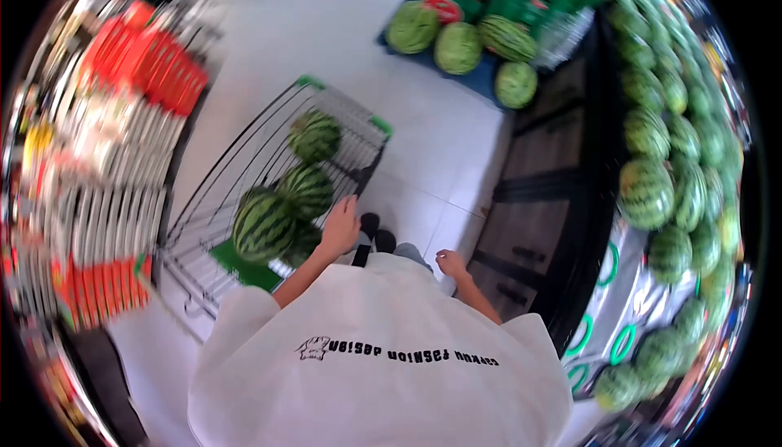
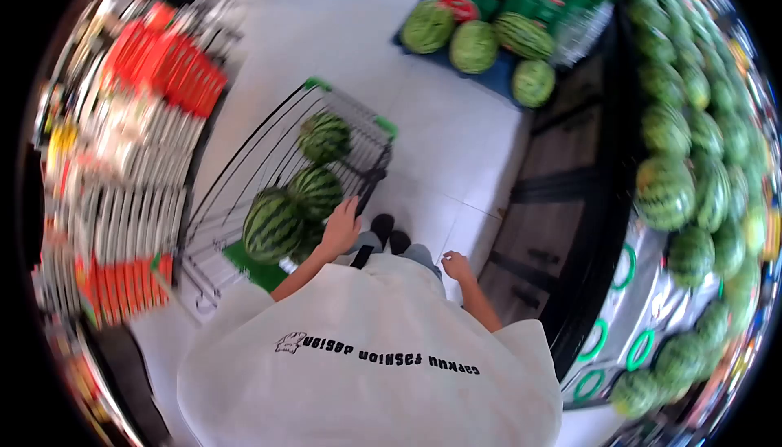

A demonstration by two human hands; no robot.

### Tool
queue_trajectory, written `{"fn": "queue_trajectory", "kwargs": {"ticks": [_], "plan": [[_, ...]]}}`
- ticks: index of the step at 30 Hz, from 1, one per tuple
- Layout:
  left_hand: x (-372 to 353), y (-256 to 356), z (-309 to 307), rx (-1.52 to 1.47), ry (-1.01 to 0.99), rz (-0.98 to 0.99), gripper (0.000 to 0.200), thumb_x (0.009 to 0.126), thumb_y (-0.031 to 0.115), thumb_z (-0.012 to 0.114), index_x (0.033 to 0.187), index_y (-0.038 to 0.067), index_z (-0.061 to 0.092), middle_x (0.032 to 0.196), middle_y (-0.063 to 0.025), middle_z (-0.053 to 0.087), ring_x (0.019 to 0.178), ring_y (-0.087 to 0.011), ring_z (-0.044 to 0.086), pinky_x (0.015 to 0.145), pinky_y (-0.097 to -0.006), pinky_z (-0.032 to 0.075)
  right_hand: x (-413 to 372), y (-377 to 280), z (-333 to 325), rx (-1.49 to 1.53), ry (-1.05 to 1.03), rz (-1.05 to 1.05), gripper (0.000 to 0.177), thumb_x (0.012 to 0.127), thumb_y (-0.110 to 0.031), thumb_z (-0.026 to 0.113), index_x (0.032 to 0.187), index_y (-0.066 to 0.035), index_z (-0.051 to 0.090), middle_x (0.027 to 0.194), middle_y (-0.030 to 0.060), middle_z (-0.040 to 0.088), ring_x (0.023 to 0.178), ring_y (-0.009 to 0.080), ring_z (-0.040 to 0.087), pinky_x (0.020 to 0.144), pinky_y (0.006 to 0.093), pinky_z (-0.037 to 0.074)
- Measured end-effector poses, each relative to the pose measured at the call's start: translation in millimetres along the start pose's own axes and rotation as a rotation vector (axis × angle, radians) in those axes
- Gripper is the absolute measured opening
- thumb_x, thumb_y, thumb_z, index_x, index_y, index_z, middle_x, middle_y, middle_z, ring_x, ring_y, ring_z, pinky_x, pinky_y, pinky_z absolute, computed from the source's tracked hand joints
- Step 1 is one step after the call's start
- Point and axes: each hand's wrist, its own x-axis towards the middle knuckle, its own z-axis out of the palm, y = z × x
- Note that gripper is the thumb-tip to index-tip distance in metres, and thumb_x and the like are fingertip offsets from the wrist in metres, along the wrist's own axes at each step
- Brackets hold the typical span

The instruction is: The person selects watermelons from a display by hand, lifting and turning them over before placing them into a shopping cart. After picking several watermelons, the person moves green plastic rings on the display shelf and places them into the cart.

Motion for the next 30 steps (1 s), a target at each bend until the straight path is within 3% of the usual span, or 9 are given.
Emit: {"fn": "queue_trajectory", "kwargs": {"ticks": [3,5,7,10,16,22,25,26,30], "plan": [[32,-22,25,-0.003,-0.063,0.091,0.055,0.092,0.008,0.053,0.144,-0.007,0.039,0.141,-0.0288,0.048,0.129,-0.0446,0.047,0.108,-0.0476,0.039,-12,22,15,0.154,0.132,0.186,0.033,0.089,-0.038,0.059,0.106,-0.016,0.076,0.112,0.0191,0.071,0.104,0.0392,0.067,0.096,0.0482,0.052],[47,-24,28,-0.047,-0.159,-0.017,0.06,0.092,0.005,0.05,0.148,-0.009,0.033,0.145,-0.0306,0.044,0.13,-0.0466,0.046,0.108,-0.0478,0.038,-28,13,25,0.21,0.202,0.261,0.033,0.088,-0.038,0.058,0.103,-0.014,0.076,0.11,0.0189,0.071,0.103,0.0385,0.068,0.094,0.0469,0.054],[57,-27,28,-0.094,-0.074,0.166,0.067,0.088,-0.004,0.05,0.151,-0.005,0.03,0.14,-0.0308,0.049,0.126,-0.0462,0.05,0.103,-0.0465,0.043,-36,11,40,0.334,0.149,0.323,0.033,0.087,-0.036,0.06,0.104,-0.014,0.077,0.11,0.0166,0.072,0.104,0.0359,0.067,0.092,0.0453,0.053],[65,-34,30,-0.098,-0.155,0.149,0.074,0.088,-0.011,0.046,0.156,-0.002,0.018,0.146,-0.0306,0.043,0.127,-0.0463,0.049,0.104,-0.0443,0.043,-50,-8,65,0.366,0.214,0.399,0.041,0.086,-0.045,0.058,0.108,-0.015,0.076,0.111,0.0159,0.073,0.104,0.0358,0.068,0.094,0.0433,0.053],[70,-41,38,-0.11,-0.15,0.186,0.076,0.09,-0.013,0.047,0.158,0.001,0.017,0.149,-0.0296,0.04,0.13,-0.0463,0.047,0.104,-0.0427,0.043,-75,-31,89,0.6,0.224,0.624,0.041,0.084,-0.044,0.059,0.111,-0.018,0.076,0.114,0.0137,0.072,0.106,0.0351,0.068,0.095,0.042,0.054],[77,-37,38,-0.14,-0.174,0.152,0.074,0.094,-0.011,0.046,0.159,0.003,0.015,0.152,-0.03,0.036,0.131,-0.0479,0.046,0.101,-0.0441,0.045,-84,-32,95,0.579,0.262,0.667,0.039,0.084,-0.04,0.058,0.108,-0.016,0.077,0.114,0.0136,0.072,0.106,0.0334,0.068,0.096,0.0401,0.053],[82,-35,41,-0.131,-0.119,0.247,0.075,0.093,-0.012,0.046,0.16,0.004,0.014,0.15,-0.032,0.037,0.13,-0.0494,0.046,0.1,-0.0451,0.045,-88,-27,94,0.583,0.299,0.706,0.039,0.084,-0.04,0.057,0.107,-0.015,0.077,0.113,0.0138,0.073,0.105,0.0337,0.068,0.095,0.0402,0.053],[85,-36,43,-0.136,-0.165,0.17,0.076,0.093,-0.012,0.046,0.16,0.004,0.014,0.149,-0.0334,0.037,0.129,-0.0509,0.046,0.099,-0.0454,0.046,-87,-24,95,0.584,0.308,0.717,0.039,0.084,-0.04,0.057,0.107,-0.015,0.077,0.112,0.0139,0.073,0.105,0.0339,0.068,0.095,0.0403,0.054],[97,-27,50,-0.063,-0.101,0.212,0.079,0.09,-0.014,0.045,0.16,0.006,0.014,0.149,-0.0327,0.038,0.122,-0.0515,0.05,0.09,-0.0457,0.049,-85,-14,84,0.623,0.326,0.719,0.039,0.084,-0.039,0.058,0.107,-0.014,0.077,0.112,0.0148,0.073,0.104,0.0349,0.068,0.095,0.0413,0.053]]}}
